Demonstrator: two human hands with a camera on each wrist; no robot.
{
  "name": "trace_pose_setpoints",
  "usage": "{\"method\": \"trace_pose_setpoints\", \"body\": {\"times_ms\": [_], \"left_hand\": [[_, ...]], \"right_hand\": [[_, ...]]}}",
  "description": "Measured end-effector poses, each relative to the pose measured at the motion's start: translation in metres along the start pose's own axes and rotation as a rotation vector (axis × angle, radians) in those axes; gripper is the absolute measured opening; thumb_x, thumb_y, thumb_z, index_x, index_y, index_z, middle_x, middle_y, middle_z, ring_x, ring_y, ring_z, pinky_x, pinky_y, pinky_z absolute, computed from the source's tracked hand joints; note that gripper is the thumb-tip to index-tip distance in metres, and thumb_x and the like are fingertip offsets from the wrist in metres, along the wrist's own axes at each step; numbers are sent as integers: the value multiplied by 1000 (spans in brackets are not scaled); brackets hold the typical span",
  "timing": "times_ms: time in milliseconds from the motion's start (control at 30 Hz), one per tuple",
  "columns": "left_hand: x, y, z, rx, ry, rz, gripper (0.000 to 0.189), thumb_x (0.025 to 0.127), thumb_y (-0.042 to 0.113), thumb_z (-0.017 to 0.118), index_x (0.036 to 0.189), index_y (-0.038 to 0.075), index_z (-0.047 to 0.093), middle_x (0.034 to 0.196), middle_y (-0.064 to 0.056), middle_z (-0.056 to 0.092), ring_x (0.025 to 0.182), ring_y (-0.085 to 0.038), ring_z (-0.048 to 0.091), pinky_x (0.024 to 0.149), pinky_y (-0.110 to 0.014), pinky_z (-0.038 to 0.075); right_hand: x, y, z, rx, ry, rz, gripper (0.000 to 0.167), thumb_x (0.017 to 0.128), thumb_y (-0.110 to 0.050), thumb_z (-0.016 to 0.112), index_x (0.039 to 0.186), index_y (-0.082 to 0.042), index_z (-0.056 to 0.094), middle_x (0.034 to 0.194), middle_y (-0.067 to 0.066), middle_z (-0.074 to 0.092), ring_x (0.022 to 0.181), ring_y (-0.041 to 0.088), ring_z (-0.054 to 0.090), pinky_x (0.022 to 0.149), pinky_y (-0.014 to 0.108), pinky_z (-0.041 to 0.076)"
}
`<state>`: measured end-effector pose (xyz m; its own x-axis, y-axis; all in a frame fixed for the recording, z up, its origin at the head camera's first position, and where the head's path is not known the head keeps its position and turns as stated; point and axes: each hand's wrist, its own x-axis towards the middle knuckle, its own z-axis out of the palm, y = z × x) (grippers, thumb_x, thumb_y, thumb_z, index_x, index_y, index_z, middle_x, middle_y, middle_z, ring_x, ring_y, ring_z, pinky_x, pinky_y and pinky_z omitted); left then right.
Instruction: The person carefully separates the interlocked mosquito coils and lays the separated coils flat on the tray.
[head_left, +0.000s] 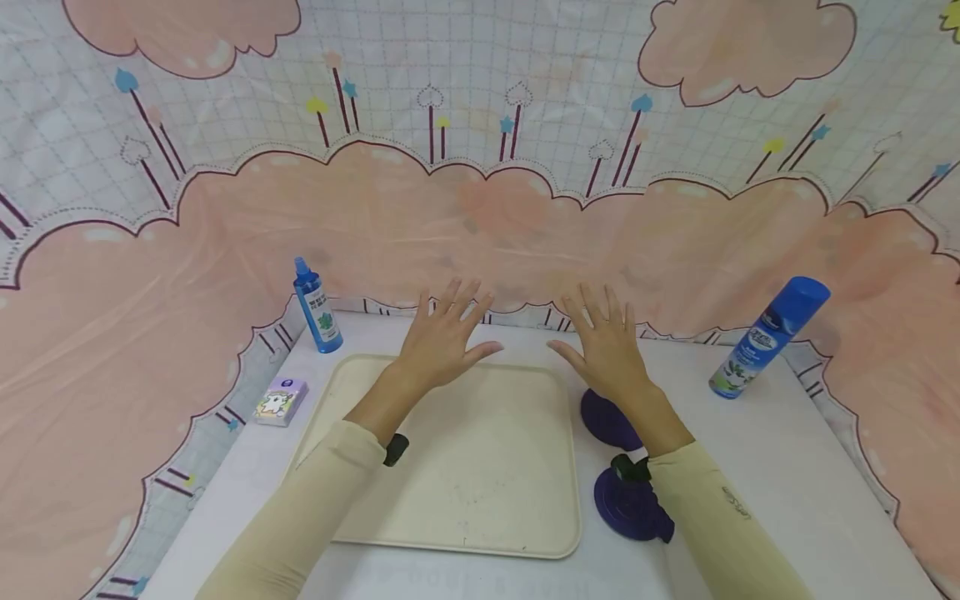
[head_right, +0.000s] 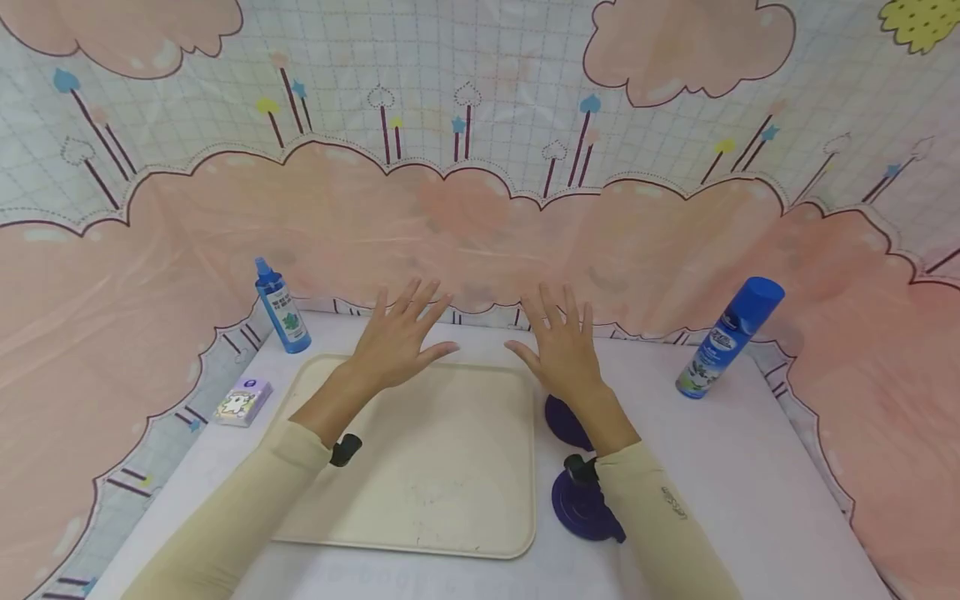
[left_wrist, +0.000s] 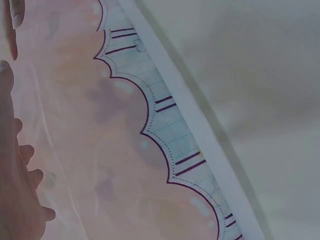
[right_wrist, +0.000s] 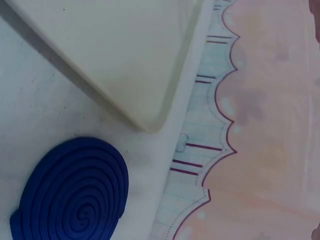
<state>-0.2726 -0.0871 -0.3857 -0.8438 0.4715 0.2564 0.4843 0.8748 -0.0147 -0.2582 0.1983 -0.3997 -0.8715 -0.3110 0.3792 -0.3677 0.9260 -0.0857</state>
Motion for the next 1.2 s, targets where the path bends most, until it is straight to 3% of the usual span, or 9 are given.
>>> {"method": "trace_pose_setpoints", "body": {"times_ms": [300, 600, 900, 1200], "left_hand": [[1, 17, -6, -14, 20, 33, 84, 98, 73, 39, 165, 29, 14, 174, -3, 13, 162, -29, 10, 126, -69, 15], [-8, 44, -2, -98, 8, 71, 81, 98, 72, 41, 164, 30, 21, 170, -2, 28, 158, -28, 27, 128, -62, 21], [-23, 73, 14, -247, -33, 156, 77, 99, 66, 46, 162, 25, 29, 166, -5, 36, 155, -26, 34, 126, -57, 31], [-34, 107, 41, -369, -71, 233, 74, 99, 63, 51, 159, 22, 37, 157, -6, 50, 145, -25, 50, 119, -45, 43]], "right_hand": [[-11, 12, -21, -9, 134, -92, 73, 94, -48, 66, 157, -21, 40, 168, 12, 30, 156, 43, 22, 119, 78, 18], [-48, 26, -32, 11, 222, -161, 72, 88, -39, 74, 152, -17, 48, 153, 17, 53, 140, 41, 46, 119, 66, 33], [-101, 40, -33, 58, 68, -35, 68, 90, -34, 76, 150, -13, 51, 148, 18, 57, 132, 43, 55, 108, 64, 46], [-149, 52, -23, 99, -48, 93, 63, 97, -43, 67, 150, -12, 51, 145, 19, 60, 128, 44, 60, 103, 63, 51]]}}
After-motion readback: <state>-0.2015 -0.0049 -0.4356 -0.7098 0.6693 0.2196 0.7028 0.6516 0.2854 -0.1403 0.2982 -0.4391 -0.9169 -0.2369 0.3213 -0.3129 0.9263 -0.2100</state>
